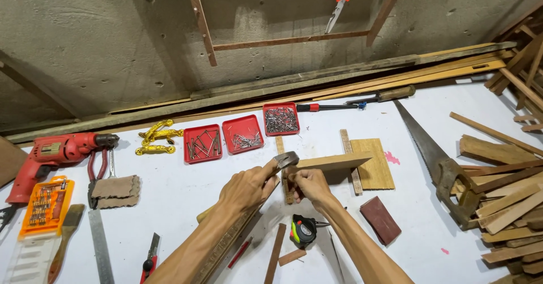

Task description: Assembling a small wooden furniture piece by measuring, gluing, and hammering wood components on a workbench.

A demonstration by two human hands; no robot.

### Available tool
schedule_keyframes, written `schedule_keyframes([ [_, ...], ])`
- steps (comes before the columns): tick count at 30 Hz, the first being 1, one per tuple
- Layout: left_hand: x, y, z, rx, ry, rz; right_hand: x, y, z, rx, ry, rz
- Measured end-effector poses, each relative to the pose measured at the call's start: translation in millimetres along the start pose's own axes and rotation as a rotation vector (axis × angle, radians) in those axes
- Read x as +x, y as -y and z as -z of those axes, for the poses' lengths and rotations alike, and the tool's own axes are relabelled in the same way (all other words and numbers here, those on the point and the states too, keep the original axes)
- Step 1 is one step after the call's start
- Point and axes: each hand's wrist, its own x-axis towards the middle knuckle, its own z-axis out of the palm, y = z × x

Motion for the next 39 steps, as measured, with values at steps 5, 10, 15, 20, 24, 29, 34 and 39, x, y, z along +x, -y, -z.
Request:
schedule_keyframes([
  [5, 3, 57, -54, -0.041, -0.296, -0.272, -14, 11, -3, 0.016, 0.023, 0.0],
  [10, 2, 8, -11, -0.068, 0.025, 0.107, 6, -9, 3, 0.046, 0.026, 0.036],
  [15, 9, 22, -32, -0.078, -0.183, -0.113, -12, 11, -2, 0.048, 0.037, 0.024],
  [20, 8, 42, -49, -0.103, -0.236, -0.135, -4, -3, 2, 0.051, 0.043, 0.02],
  [24, 2, 15, -16, 0.04, -0.078, -0.007, -7, 2, 0, 0.09, 0.061, 0.027],
  [29, -1, 36, -35, -0.025, -0.245, -0.165, -2, -1, 1, 0.072, 0.049, 0.011],
  [34, -12, 32, -28, -0.131, -0.277, -0.245, -2, -3, 3, 0.091, 0.077, 0.023],
  [39, -5, 22, -27, 0.019, -0.134, -0.078, -1, 3, 1, 0.004, 0.025, -0.034],
])
